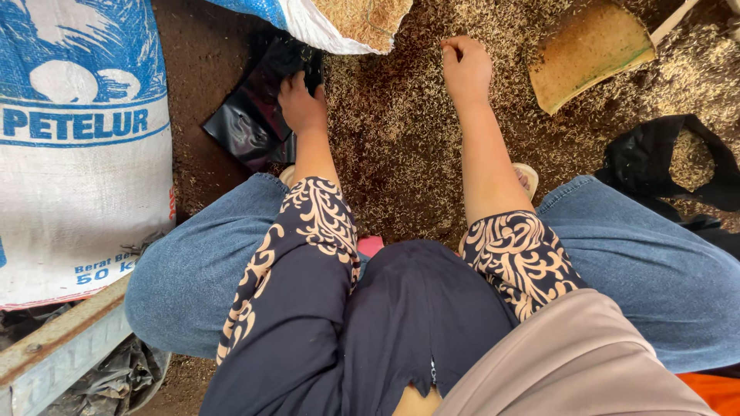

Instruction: The person scoops grains from a large sack into small black plastic bags using a scoop. They then tie the bags and place them aside, repeating the process.

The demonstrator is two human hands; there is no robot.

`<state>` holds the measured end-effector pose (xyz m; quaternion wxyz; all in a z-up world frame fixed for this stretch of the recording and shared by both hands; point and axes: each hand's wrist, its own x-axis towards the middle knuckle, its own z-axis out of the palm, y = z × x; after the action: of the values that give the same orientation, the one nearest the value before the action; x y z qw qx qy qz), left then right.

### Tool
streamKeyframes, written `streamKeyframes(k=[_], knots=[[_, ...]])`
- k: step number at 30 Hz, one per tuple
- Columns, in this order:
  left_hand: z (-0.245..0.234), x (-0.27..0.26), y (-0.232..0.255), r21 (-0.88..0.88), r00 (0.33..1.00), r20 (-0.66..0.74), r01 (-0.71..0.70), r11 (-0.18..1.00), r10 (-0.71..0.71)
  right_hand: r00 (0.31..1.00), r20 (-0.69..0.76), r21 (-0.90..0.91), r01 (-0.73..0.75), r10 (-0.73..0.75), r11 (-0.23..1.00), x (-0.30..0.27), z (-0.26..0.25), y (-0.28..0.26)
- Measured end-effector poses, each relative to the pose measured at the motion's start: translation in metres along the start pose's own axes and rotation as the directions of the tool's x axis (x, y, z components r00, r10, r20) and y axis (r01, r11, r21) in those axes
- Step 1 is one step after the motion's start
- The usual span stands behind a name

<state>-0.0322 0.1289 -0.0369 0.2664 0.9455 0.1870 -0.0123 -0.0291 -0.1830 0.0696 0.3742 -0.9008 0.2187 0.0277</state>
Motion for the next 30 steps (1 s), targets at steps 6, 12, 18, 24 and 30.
streamKeyframes(k=[6, 12, 18, 24, 30], knots=[[0.015, 0.006, -0.014, -0.122, 0.962, -0.225, -0.184, 0.975, 0.154, 0.987, -0.089, -0.019, 0.13, -0.132, 0.991, 0.01, 0.012, 0.01], [0.013, -0.012, -0.007, -0.115, 0.998, -0.042, -0.045, 0.992, 0.04, 0.988, 0.11, -0.06, 0.113, -0.106, 0.992, -0.002, 0.019, 0.001], [0.053, -0.042, 0.049, -0.371, 0.995, 0.073, -0.041, 0.928, 0.073, 0.845, 0.5, 0.03, 0.203, -0.191, 0.979, -0.04, 0.054, -0.014], [0.05, -0.056, 0.061, -0.779, 0.905, 0.424, 0.347, 0.523, 0.03, 0.73, 0.654, 0.655, -0.415, -0.199, 0.631, -0.065, 0.079, 0.008], [0.017, -0.065, 0.07, -0.808, 0.852, 0.495, 0.38, 0.45, 0.169, 0.719, 0.632, 0.703, -0.374, -0.29, 0.605, -0.074, 0.048, 0.008]])
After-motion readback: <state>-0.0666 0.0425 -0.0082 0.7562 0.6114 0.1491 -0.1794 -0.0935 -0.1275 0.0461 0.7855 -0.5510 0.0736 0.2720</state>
